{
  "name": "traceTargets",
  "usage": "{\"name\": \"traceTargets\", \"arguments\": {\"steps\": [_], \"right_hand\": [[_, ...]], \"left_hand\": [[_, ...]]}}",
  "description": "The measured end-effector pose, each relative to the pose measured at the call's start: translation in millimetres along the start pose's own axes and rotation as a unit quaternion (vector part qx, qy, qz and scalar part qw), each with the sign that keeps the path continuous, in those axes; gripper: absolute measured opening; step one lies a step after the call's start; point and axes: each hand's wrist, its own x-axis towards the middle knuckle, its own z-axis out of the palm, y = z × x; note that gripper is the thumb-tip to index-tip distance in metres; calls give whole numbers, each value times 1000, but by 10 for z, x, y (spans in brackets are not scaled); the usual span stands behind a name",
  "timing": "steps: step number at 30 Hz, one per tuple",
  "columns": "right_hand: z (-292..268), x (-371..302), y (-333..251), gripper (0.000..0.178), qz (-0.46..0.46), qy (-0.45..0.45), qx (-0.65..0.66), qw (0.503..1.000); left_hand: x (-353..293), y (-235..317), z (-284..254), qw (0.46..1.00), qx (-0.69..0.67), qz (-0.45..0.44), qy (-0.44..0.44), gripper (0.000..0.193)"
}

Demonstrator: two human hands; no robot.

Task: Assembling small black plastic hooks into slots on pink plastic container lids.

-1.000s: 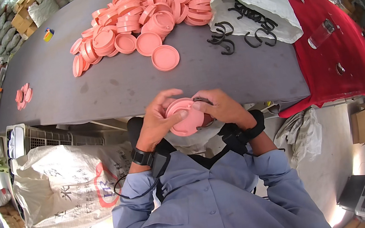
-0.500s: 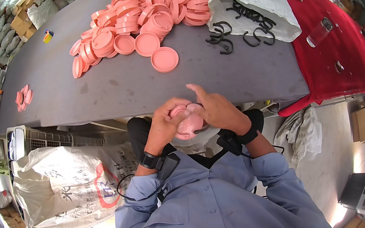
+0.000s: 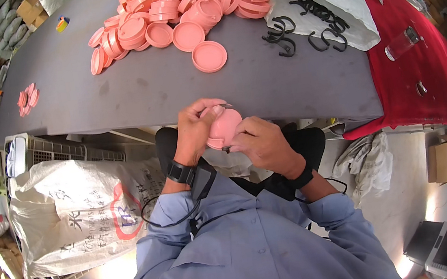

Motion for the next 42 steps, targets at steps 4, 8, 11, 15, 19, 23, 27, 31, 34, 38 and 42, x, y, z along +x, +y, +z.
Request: {"name": "traceTargets", "arguments": {"steps": [4, 8, 11, 15, 19, 23, 27, 31, 34, 38, 42], "right_hand": [[82, 2, 66, 18, 7, 25, -23, 999], [43, -54, 202, 15, 24, 36, -83, 996], [82, -114, 265, 14, 15, 29, -65, 997], [189, -133, 129, 27, 114, 46, 116, 986], [272, -252, 33, 47, 307, 100, 357, 877], [665, -514, 321, 40, 342, 128, 356, 860], [876, -692, 474, 30, 383, 74, 305, 869], [681, -661, 336, 29, 357, 118, 189, 907], [671, -737, 347, 31, 408, 64, 276, 868], [685, -590, 92, 35, 342, -18, 234, 910], [654, -569, 70, 37, 338, -33, 257, 905]], "left_hand": [[51, -33, 51, 1000, -2, 12, 5, 13], [90, -218, 198, 992, 78, 78, 63, 13], [-34, -312, 163, 974, 148, 138, 100, 15], [-359, -237, 11, 989, 50, 112, 84, 32], [-364, -260, 51, 995, -62, 50, 60, 32], [-394, -408, 96, 994, 4, 96, 56, 31], [-564, -429, 141, 966, 213, 142, 33, 30], [-514, -414, 303, 989, 109, 92, 38, 27], [-453, -817, 146, 972, 185, 138, 49, 25], [-433, -1117, 87, 974, 197, 113, 25, 38], [-410, -1077, -325, 974, -108, -166, -108, 53]]}}
